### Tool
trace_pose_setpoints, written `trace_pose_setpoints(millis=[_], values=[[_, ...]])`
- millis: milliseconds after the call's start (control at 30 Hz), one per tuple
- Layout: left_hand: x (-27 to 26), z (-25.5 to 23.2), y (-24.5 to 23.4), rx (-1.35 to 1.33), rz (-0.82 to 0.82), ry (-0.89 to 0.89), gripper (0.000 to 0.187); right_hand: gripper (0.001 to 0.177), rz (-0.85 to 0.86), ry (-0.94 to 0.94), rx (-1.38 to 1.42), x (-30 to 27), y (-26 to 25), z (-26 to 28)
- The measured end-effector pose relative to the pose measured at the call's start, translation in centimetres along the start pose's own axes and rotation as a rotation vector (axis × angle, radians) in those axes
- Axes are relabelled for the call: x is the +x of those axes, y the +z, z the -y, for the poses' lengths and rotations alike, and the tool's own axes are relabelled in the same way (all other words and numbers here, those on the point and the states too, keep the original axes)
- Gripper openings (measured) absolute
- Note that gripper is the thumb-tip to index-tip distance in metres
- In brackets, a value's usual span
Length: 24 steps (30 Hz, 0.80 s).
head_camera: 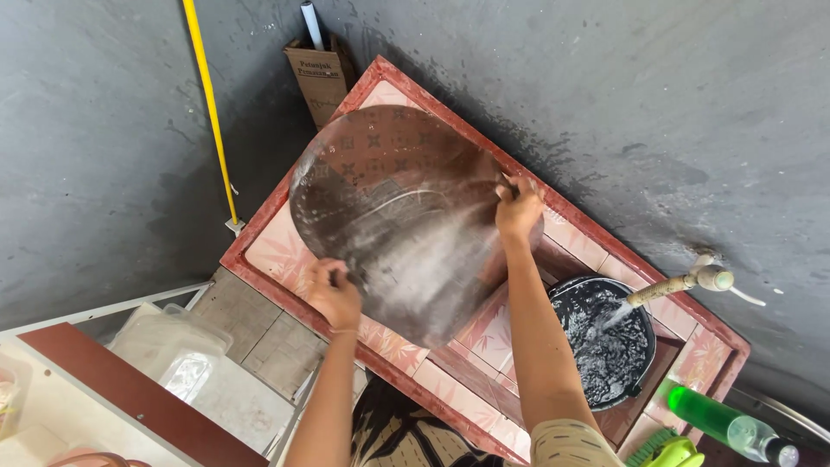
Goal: Washing a patterned floor mat using water, detergent, and a scrub brush.
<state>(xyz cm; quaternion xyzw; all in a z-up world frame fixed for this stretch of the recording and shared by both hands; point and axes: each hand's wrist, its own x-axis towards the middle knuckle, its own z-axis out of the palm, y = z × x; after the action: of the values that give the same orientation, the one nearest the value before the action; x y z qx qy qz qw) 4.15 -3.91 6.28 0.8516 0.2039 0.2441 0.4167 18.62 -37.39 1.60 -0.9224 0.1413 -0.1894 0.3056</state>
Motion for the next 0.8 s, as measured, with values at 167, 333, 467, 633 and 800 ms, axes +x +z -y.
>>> trace_pose_setpoints(millis=[167,333,467,633,800], values=[[9.6,0.1,-2.2,0.109,-0.08,0.137,0.019,0.033,-0.062,-0.106,0.022,1.9,5.2,7.8],[7.9,2.0,-1.0,0.249,0.065,0.38,0.028,0.069,0.151,-0.32,0.018,-9.4,8.5,14.4],[2.1,5.5,2.4,0.58,0.595,0.728,0.061,0.076,0.64,-0.676,-0.518,-16.8,7.0,16.2],[0.9,5.2,1.7,0.539,0.71,0.483,0.08,0.079,0.955,-0.426,-0.511,-8.8,2.4,15.9],[0.6,4.9,1.8,0.669,0.725,0.392,0.087,0.089,0.503,-0.085,-0.637,-5.5,7.9,14.3]])
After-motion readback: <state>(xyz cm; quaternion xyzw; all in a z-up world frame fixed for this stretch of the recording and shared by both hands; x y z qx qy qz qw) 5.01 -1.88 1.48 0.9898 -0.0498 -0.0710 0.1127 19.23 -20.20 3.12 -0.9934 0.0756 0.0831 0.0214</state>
